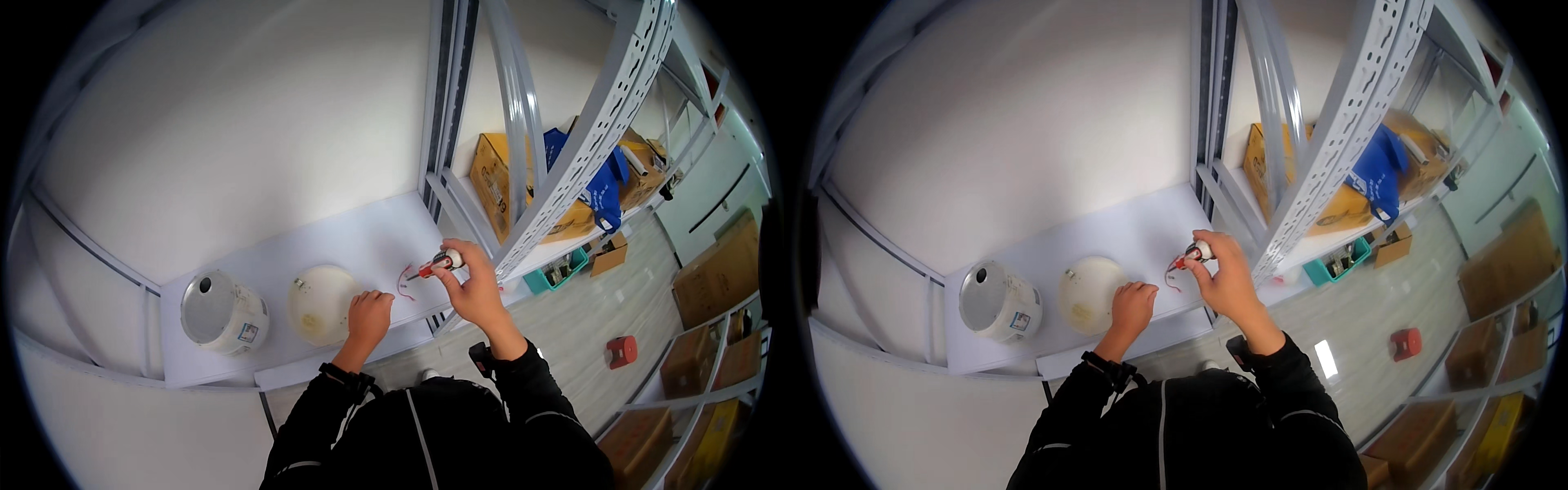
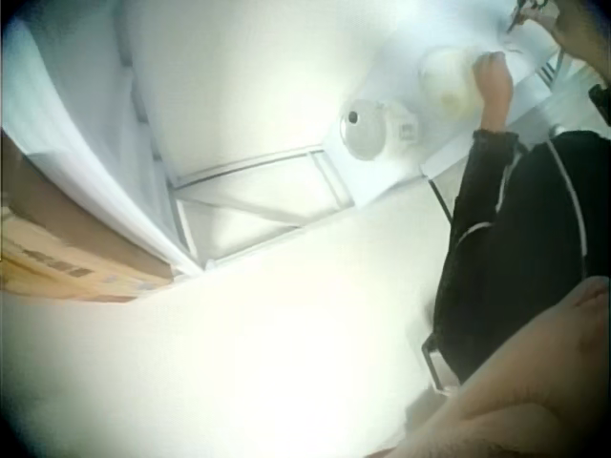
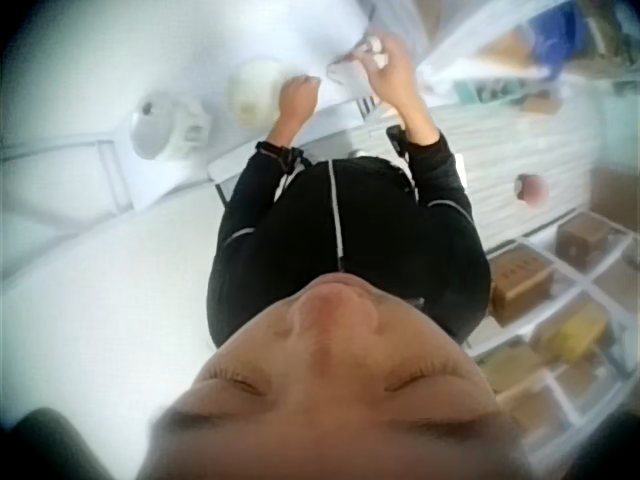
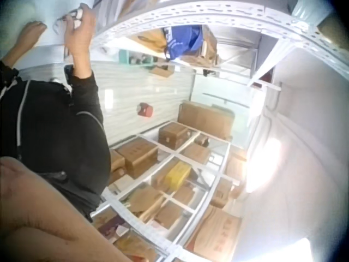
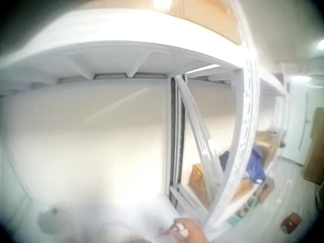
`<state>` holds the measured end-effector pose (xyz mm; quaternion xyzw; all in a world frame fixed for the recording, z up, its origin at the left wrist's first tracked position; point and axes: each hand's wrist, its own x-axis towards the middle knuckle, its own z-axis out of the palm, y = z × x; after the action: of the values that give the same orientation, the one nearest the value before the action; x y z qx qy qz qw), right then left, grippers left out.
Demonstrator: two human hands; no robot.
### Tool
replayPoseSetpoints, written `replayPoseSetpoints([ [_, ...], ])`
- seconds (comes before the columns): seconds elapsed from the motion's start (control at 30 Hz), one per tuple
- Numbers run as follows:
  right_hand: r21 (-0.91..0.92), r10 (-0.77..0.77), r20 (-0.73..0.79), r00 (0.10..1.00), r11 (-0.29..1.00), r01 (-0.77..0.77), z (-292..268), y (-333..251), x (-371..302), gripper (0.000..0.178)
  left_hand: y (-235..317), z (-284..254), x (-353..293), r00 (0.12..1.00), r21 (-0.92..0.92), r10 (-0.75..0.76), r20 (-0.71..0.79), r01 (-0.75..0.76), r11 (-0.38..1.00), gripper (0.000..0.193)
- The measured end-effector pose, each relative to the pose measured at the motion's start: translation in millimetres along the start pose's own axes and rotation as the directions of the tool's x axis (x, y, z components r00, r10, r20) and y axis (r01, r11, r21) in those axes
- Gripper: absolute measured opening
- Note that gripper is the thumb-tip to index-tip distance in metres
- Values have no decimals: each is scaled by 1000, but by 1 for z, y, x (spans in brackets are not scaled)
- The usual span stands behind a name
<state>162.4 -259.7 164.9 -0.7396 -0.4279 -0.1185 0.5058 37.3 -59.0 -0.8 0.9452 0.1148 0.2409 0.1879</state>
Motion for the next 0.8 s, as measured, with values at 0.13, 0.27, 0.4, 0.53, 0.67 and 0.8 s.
replayPoseSetpoints([
  [0.13,20,-17,12,1000,1000,17,-31,31,0,48,22,30,20,951,32,-192,244,190,981,13],
  [0.27,36,-20,73,997,999,17,-52,48,5,48,23,63,31,933,48,-301,197,298,953,12],
  [0.4,82,-72,153,986,995,60,-60,69,3,46,31,78,38,931,153,-346,116,328,932,13],
  [0.53,146,-115,250,961,986,80,-64,79,6,45,29,91,34,942,217,-336,-1,328,919,9],
  [0.67,197,-191,246,950,970,145,-64,84,9,45,23,97,29,940,243,-340,-13,333,911,9],
  [0.8,206,-222,283,933,964,167,-66,87,11,46,29,91,30,930,172,-349,-112,364,915,13],
])
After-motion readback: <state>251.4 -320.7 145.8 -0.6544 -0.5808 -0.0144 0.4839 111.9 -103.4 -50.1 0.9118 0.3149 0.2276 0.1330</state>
